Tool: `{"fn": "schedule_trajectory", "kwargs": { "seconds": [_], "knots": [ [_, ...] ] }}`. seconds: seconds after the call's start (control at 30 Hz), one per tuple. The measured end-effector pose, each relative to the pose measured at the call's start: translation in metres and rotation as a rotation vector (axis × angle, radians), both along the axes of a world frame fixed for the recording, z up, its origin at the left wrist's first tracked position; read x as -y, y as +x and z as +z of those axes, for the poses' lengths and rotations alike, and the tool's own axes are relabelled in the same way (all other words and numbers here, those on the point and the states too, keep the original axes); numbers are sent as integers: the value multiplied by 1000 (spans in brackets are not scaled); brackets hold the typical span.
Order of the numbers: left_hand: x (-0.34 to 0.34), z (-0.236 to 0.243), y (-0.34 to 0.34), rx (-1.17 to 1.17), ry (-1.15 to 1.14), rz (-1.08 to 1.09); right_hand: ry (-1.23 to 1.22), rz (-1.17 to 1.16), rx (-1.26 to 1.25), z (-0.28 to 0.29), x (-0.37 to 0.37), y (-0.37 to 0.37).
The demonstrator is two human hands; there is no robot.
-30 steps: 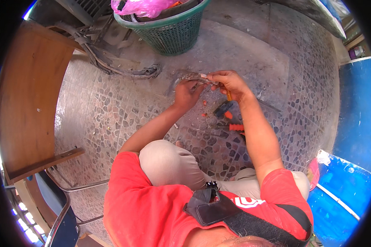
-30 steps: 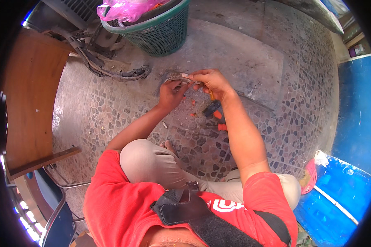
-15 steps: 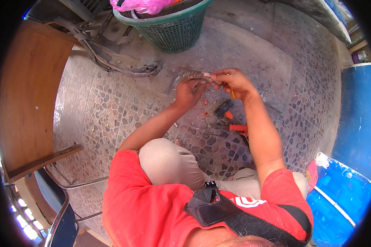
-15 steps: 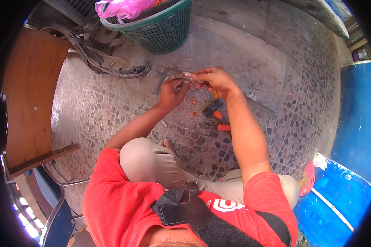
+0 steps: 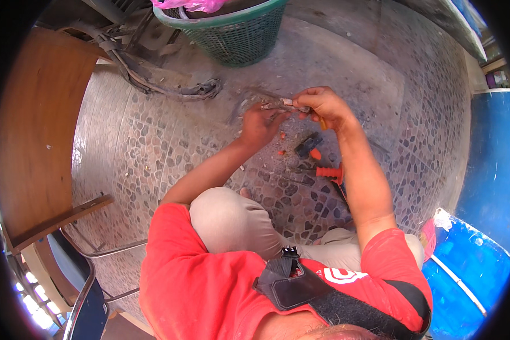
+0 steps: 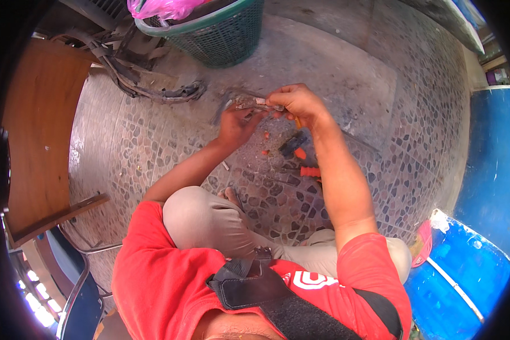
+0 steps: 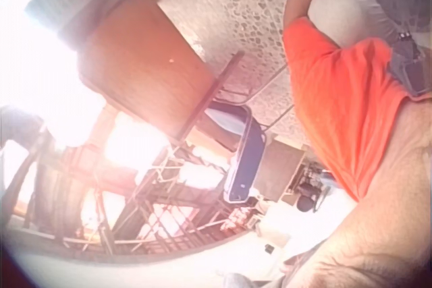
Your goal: The person sits on a tiled floor and uses a lighter to heat a metal hammer head. They hold the hammer in one hand and the lighter in the other, applying the flame to the metal surface repeatedly.
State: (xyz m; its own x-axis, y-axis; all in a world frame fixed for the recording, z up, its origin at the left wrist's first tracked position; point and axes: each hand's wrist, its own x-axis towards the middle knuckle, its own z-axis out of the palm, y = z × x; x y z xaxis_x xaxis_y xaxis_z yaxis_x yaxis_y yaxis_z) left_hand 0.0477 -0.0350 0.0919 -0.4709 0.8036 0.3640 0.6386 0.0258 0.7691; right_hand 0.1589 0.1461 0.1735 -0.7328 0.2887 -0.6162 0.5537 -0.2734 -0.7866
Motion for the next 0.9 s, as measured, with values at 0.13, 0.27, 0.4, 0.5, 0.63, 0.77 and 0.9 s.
{"fn": "schedule_trajectory", "kwargs": {
  "seconds": [0.13, 0.27, 0.4, 0.5, 0.63, 0.77, 0.9],
  "knots": [
    [-1, 5, -1, 58, 33, -14, 110, 48, 72, 20, 8, -4],
    [2, 10, -2, 63, 17, 43, 107, -2, -95, 12, 18, -1],
    [1, 11, -3, 57, 48, 34, -47, -55, -131, -1, 14, 4],
    [1, 2, -3, 92, 89, 20, -107, -71, -130, -4, 11, 4],
    [1, 16, 0, 110, 35, -16, -118, -53, -87, -3, 10, 8],
    [0, 17, -4, 94, 39, -46, -74, -65, -157, -16, 13, 9],
    [3, 18, -3, 136, -20, -41, -23, -17, -114, -10, 10, 4]
  ]
}}
